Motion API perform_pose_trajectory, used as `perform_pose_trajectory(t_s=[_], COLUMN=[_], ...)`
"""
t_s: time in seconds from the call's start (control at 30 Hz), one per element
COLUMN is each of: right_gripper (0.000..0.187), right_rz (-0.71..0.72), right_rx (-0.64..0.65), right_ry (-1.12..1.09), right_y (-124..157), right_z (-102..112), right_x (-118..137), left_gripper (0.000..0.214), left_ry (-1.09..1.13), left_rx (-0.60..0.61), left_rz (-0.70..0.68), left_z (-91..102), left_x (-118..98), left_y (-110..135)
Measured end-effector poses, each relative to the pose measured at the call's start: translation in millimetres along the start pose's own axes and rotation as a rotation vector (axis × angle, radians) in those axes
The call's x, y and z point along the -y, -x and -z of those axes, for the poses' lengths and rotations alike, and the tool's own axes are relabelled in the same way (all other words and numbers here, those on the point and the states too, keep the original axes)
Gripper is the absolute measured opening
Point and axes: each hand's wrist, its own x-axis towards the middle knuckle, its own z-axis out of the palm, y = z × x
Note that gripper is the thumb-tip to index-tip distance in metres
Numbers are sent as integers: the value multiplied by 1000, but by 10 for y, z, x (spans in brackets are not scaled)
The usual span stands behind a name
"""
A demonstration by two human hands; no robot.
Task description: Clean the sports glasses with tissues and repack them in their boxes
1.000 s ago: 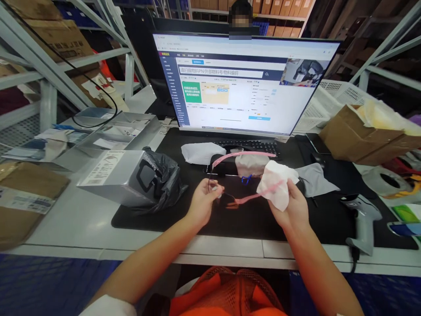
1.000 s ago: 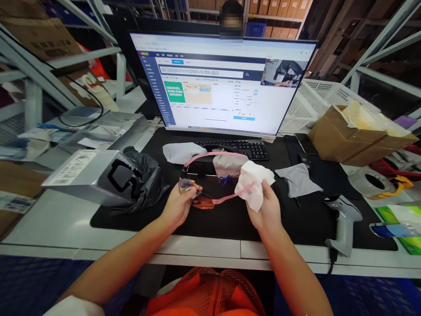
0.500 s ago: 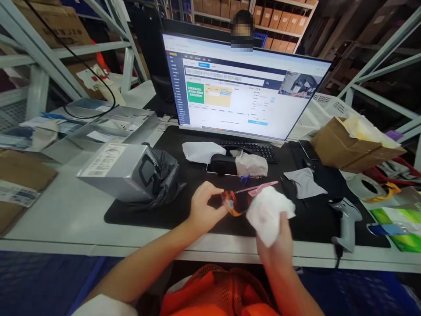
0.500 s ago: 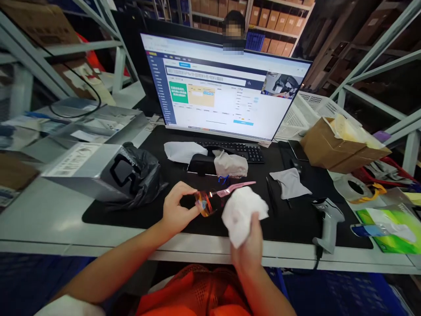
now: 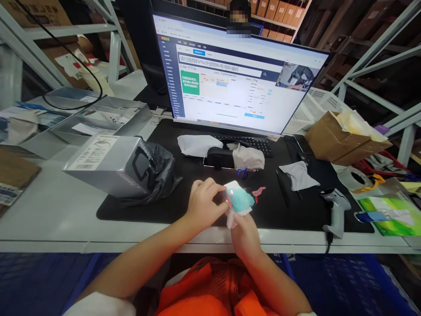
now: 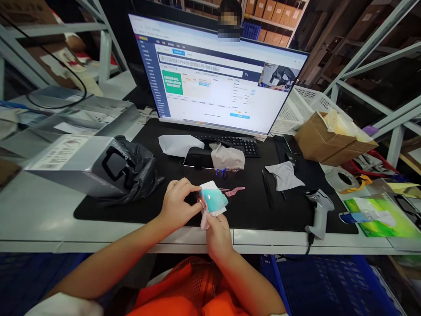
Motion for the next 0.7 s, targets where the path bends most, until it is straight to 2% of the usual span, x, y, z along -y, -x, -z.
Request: perform_pose_trajectory(t_s=[0.1,0.23,0.43,0.7], right_gripper=[22,31,44,47], right_rz=[-51,-150,-236,-269], right_rx=[62,56,17,-47], right_ry=[-145,-232,-285,-213], right_y=[24,81,82,80], right_z=[-138,-198,-132,56], right_x=[183,384,613,830], left_gripper=[14,11,12,10], left_ry=[-20,-42,-54,-60], left_rx=[-13,-25,-20,-6], left_rz=[-17,-46,-68,-91], left_z=[21,39,23,0], left_x=[-11,-12,-5,2], left_y=[0,10,18,17])
